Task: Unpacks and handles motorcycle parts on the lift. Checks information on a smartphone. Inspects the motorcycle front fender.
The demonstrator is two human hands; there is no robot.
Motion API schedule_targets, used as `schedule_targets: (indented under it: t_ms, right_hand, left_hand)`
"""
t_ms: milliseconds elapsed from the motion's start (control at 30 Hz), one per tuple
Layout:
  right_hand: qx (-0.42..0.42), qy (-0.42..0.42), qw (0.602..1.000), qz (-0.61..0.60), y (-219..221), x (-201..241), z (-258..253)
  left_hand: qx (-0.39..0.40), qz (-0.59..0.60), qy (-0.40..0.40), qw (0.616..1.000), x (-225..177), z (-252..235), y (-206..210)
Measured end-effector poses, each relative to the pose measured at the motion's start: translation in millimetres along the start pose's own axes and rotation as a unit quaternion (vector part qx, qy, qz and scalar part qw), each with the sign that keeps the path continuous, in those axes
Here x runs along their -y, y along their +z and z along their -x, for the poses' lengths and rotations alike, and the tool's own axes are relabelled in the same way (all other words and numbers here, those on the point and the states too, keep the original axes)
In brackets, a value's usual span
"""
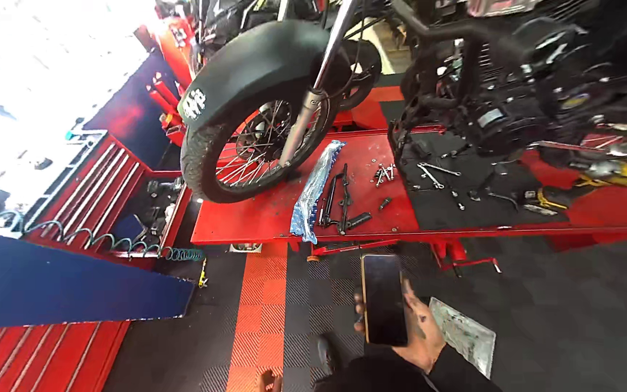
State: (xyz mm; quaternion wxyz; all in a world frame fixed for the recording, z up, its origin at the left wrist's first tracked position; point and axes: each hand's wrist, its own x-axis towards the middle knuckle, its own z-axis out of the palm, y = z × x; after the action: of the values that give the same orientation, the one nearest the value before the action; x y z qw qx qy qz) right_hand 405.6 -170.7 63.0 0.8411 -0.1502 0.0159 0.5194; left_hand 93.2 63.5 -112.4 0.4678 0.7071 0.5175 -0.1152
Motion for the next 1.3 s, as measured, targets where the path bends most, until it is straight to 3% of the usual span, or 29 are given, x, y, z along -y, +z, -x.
schedule_targets:
  t_ms: [133,233,300,400,533,833,1300]
  right_hand:
    - [0.065,0.098,0.992,0.036,41,-31,-2]
    - [0.100,0.116,0.986,0.059,57,-43,-4]
    - [0.104,0.119,0.986,0.057,64,-45,-4]
    - [0.098,0.111,0.987,0.054,73,-43,-3]
    - [0.110,0.110,0.987,0.047,80,-40,-2]
    - [0.158,0.170,0.971,0.050,93,-35,7]
    - [0.149,0.128,0.976,0.090,101,-32,24]
  left_hand:
    - [-0.033,0.166,0.145,0.975,-110,13,-23]
    - [0.023,0.312,0.246,0.918,-196,49,-48]
    - [0.074,0.354,0.307,0.881,-235,73,-59]
    - [0.106,0.369,0.341,0.858,-268,94,-64]
    - [0.094,0.403,0.321,0.852,-288,107,-60]
    - [0.072,0.374,0.396,0.835,-304,119,-70]
    - [0.048,0.350,0.422,0.835,-310,141,-67]
